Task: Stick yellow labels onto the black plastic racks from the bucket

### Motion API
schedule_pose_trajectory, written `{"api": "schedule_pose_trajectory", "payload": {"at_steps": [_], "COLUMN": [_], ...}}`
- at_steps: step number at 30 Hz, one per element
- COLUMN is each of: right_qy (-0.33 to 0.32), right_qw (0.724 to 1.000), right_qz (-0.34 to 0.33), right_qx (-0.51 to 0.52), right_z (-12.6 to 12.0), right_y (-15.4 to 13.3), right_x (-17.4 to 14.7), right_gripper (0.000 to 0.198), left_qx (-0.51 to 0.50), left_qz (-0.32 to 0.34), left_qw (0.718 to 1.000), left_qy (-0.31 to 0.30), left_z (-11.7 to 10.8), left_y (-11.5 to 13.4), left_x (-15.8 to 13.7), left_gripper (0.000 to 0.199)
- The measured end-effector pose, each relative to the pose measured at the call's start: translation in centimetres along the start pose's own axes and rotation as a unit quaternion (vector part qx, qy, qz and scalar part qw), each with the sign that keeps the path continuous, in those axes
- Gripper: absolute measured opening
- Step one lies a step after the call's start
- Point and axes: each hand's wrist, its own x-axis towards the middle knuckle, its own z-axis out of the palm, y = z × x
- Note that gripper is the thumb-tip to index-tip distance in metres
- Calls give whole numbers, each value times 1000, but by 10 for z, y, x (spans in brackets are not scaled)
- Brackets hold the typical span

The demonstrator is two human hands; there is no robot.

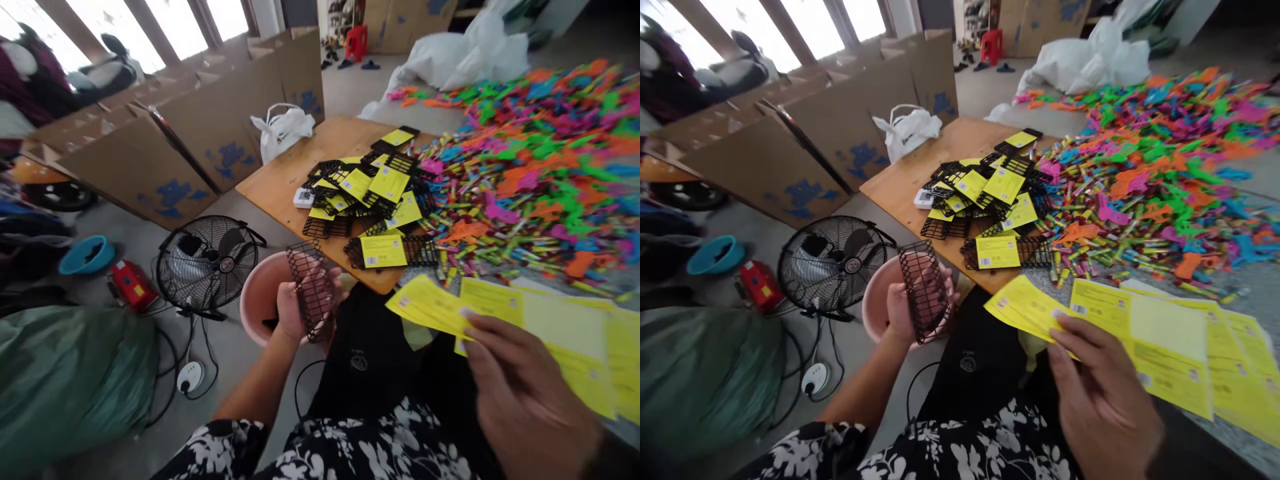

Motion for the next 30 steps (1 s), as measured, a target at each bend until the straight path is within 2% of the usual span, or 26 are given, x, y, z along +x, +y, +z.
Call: {"api": "schedule_pose_trajectory", "payload": {"at_steps": [3, 6, 8, 11, 18, 30], "right_qy": [-37, -6, 23, 53, 80, 73], "right_qw": [995, 990, 987, 985, 982, 981], "right_qz": [-92, -138, -155, -164, -173, -177], "right_qx": [32, 24, 16, 13, -10, -34], "right_z": [1, -2, -4, -6, -13, -5], "right_y": [-6, -4, -1, 2, 10, 14], "right_x": [0, 5, 8, 11, 10, 4], "right_gripper": [16, 21, 24, 26, 25, 21], "left_qx": [-101, -166, -182, -176, -201, -213], "left_qz": [-22, -57, -75, -102, -108, -94], "left_qw": [992, 975, 965, 960, 947, 947], "left_qy": [-70, -137, -171, -193, -225, -222], "left_z": [72, 129, 155, 181, 210, 208], "left_y": [0, -1, -6, -19, -41, -49], "left_x": [-12, -15, -15, -17, -26, -19], "left_gripper": [89, 93, 93, 94, 89, 88]}}
